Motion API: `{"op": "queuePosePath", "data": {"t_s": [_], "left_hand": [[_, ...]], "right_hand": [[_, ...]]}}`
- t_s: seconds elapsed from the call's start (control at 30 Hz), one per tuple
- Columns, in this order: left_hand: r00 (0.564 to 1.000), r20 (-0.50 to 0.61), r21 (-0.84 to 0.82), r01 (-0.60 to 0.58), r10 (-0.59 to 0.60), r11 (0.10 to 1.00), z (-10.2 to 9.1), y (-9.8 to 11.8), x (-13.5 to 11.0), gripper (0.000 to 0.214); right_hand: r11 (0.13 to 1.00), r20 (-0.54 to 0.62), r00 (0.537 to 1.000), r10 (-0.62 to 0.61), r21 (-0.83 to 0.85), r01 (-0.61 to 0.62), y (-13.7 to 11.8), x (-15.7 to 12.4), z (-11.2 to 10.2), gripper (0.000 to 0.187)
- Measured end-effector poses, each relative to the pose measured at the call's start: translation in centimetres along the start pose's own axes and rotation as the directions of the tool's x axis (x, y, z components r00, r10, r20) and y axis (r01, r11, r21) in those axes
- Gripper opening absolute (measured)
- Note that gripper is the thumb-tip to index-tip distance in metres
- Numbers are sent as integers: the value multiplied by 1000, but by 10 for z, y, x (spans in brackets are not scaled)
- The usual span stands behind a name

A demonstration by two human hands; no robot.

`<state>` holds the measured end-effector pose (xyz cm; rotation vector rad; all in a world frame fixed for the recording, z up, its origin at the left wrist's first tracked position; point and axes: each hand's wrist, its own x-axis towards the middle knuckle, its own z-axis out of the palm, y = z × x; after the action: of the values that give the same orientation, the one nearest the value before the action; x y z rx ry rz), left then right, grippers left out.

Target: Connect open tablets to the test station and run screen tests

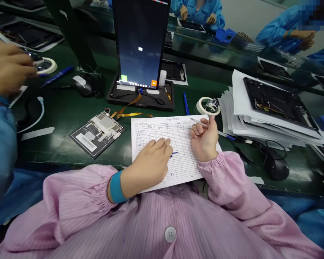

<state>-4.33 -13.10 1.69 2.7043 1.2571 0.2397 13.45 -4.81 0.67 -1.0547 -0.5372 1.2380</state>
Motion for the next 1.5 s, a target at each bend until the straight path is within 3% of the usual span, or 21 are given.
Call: {"op": "queuePosePath", "data": {"t_s": [0.47,0.6,0.77,1.5], "left_hand": [[997,38,51,-62,60,997,2,4,8,45],[991,133,76,-15,5,997,1,12,11,41],[951,292,77,80,-100,994,1,19,12,45],[962,247,-25,126,-116,992,-1,14,10,48]], "right_hand": [[990,6,996,94,103,-95,-3,-2,1,47],[992,22,995,98,79,-99,-3,-2,2,47],[993,31,993,110,45,-112,-2,-3,2,48],[990,50,992,120,62,-123,-3,2,0,48]]}}
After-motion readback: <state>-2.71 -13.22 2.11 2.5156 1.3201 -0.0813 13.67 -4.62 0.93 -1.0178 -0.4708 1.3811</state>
